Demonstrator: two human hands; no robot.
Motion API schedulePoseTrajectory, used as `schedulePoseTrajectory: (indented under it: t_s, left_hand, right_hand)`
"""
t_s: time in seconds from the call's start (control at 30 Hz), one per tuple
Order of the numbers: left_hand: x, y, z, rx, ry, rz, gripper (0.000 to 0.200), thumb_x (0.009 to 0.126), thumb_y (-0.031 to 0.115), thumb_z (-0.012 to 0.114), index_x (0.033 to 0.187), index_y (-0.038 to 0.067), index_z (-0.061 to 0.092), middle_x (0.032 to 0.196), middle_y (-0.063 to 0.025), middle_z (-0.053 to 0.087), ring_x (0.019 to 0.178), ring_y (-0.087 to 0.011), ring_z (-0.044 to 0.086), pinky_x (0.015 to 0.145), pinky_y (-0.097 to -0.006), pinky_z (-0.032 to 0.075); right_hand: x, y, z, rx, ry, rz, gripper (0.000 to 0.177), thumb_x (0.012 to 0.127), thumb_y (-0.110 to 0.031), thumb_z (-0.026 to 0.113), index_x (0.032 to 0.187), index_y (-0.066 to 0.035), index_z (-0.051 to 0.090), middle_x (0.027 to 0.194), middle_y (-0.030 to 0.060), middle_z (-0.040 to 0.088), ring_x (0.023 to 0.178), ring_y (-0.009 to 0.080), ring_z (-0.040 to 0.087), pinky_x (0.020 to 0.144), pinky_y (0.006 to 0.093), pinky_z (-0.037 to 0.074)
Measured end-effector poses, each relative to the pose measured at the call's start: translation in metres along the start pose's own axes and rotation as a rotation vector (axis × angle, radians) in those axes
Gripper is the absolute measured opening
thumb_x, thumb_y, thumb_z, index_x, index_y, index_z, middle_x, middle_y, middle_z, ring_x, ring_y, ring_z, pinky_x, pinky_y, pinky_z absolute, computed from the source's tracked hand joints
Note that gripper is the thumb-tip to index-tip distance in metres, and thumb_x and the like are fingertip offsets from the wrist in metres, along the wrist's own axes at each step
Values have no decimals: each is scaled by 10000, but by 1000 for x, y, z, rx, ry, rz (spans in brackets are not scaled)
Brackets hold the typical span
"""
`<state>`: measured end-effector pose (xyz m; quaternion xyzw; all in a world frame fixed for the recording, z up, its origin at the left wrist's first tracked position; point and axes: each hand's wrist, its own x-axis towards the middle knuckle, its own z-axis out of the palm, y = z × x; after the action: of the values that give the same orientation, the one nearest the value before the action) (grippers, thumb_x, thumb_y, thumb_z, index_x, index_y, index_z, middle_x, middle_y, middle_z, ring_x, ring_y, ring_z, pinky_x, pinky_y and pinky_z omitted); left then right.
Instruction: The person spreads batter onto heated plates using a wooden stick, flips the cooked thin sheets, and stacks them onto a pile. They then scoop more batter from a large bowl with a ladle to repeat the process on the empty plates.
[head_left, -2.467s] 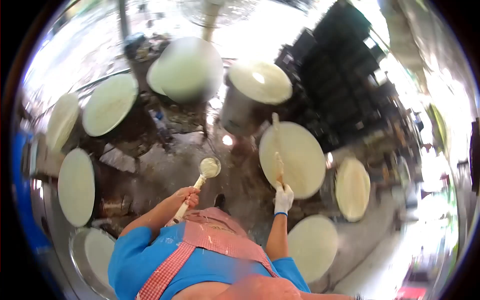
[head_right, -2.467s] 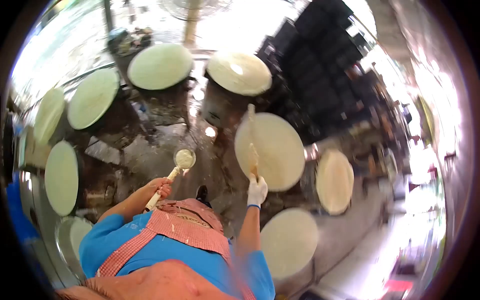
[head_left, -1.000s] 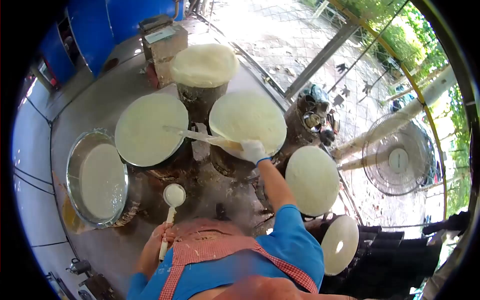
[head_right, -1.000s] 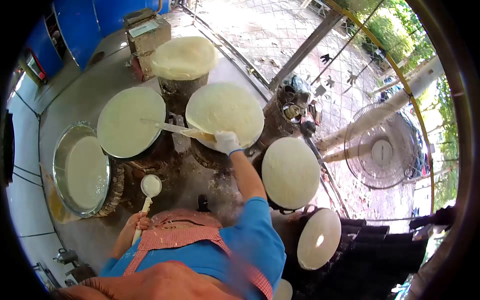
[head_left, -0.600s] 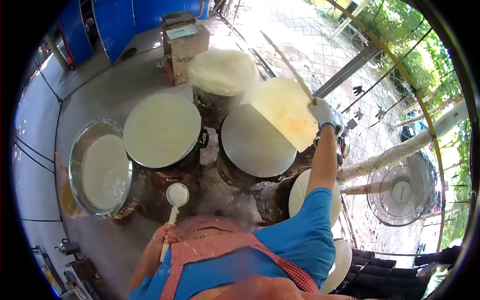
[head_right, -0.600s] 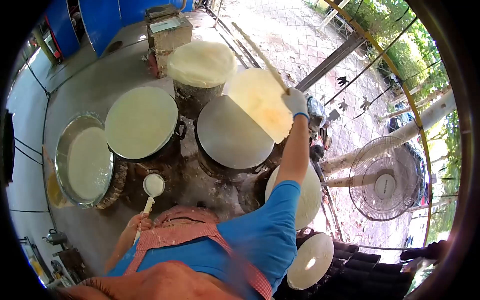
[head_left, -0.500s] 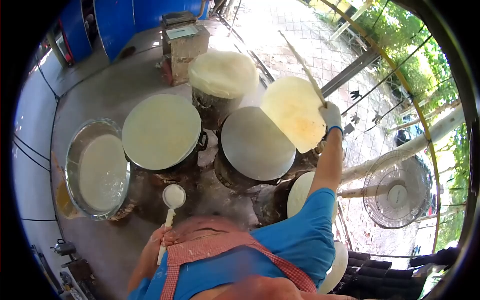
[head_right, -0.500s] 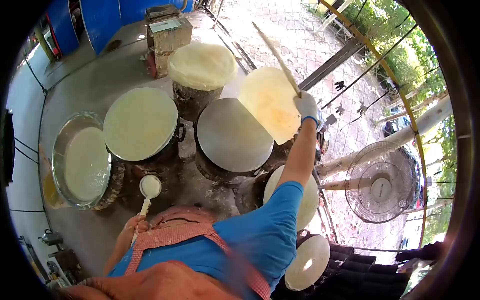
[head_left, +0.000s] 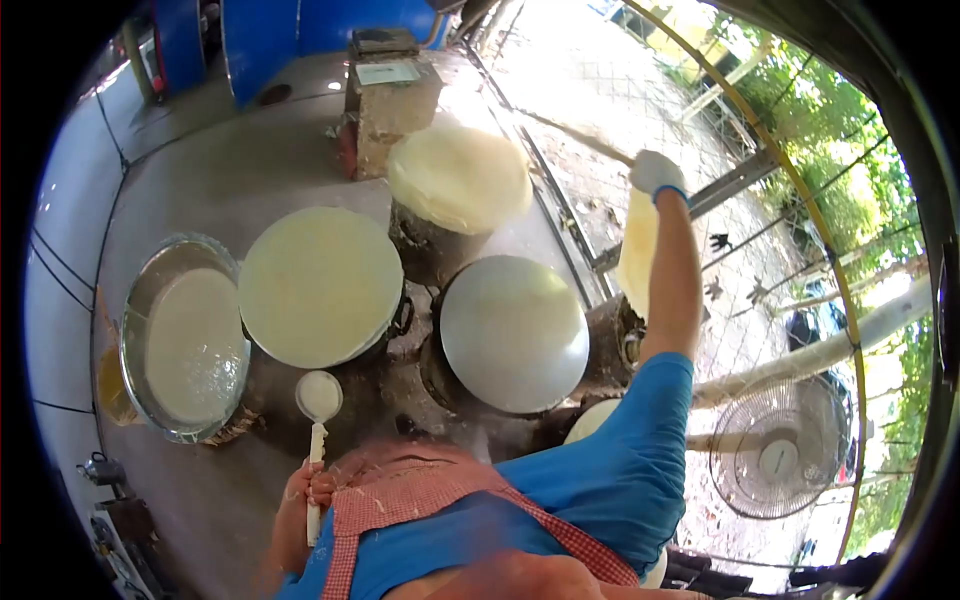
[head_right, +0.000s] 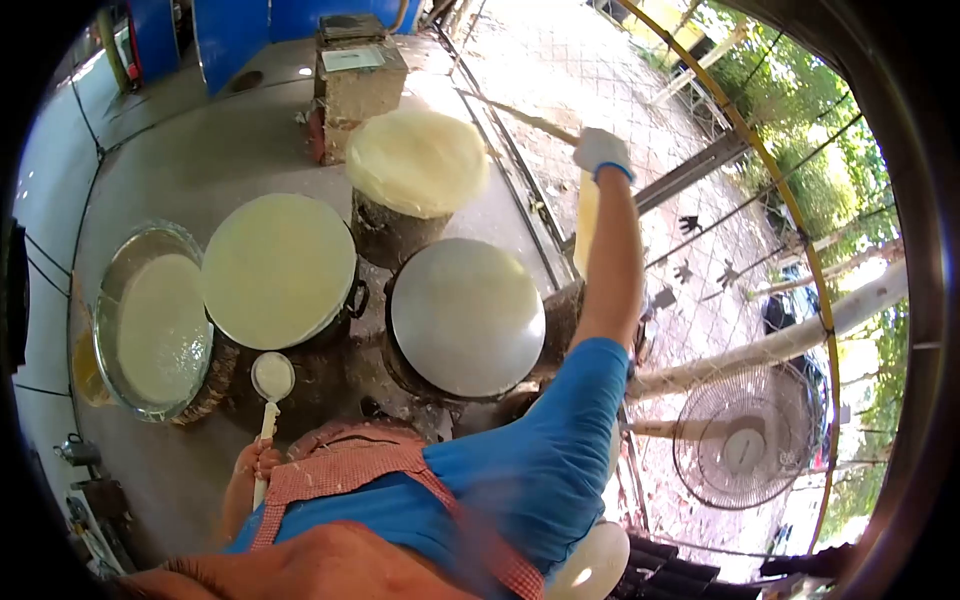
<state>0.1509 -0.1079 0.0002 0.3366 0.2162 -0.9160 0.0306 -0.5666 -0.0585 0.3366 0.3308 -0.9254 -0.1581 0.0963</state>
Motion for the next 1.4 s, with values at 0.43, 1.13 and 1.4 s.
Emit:
schedulePoseTrajectory:
  t_s: [0.43, 1.13, 1.4]
  left_hand:
    - [1, -28, 46, -241, -164, 40, 354, 957, 287, 408, 646, 123, 369, 517, 3, 284, 414, -95, 293, 390, -256, 302]
    - [-27, -42, 69, -228, -45, 414, 210, 943, 228, 432, 1075, 114, 549, 533, 32, 314, 409, -62, 311, 345, -204, 304]
    - [-59, 26, 14, -251, -412, 620, 136, 948, 262, 445, 895, 137, 460, 548, 4, 342, 412, -75, 318, 294, -208, 266]
  right_hand:
    - [108, -35, -32, 1191, 96, 47, 200, 715, -175, 644, 706, 6, 558, 483, 72, 485, 357, 178, 440, 336, 330, 343]
    - [111, -182, 367, 1177, 130, 735, 397, 721, -291, 657, 916, 48, 588, 694, 167, 598, 563, 270, 568, 507, 401, 451]
    - [13, -324, 240, 1449, -114, -19, 396, 836, -259, 609, 1056, 69, 580, 942, 175, 649, 733, 264, 605, 665, 383, 490]
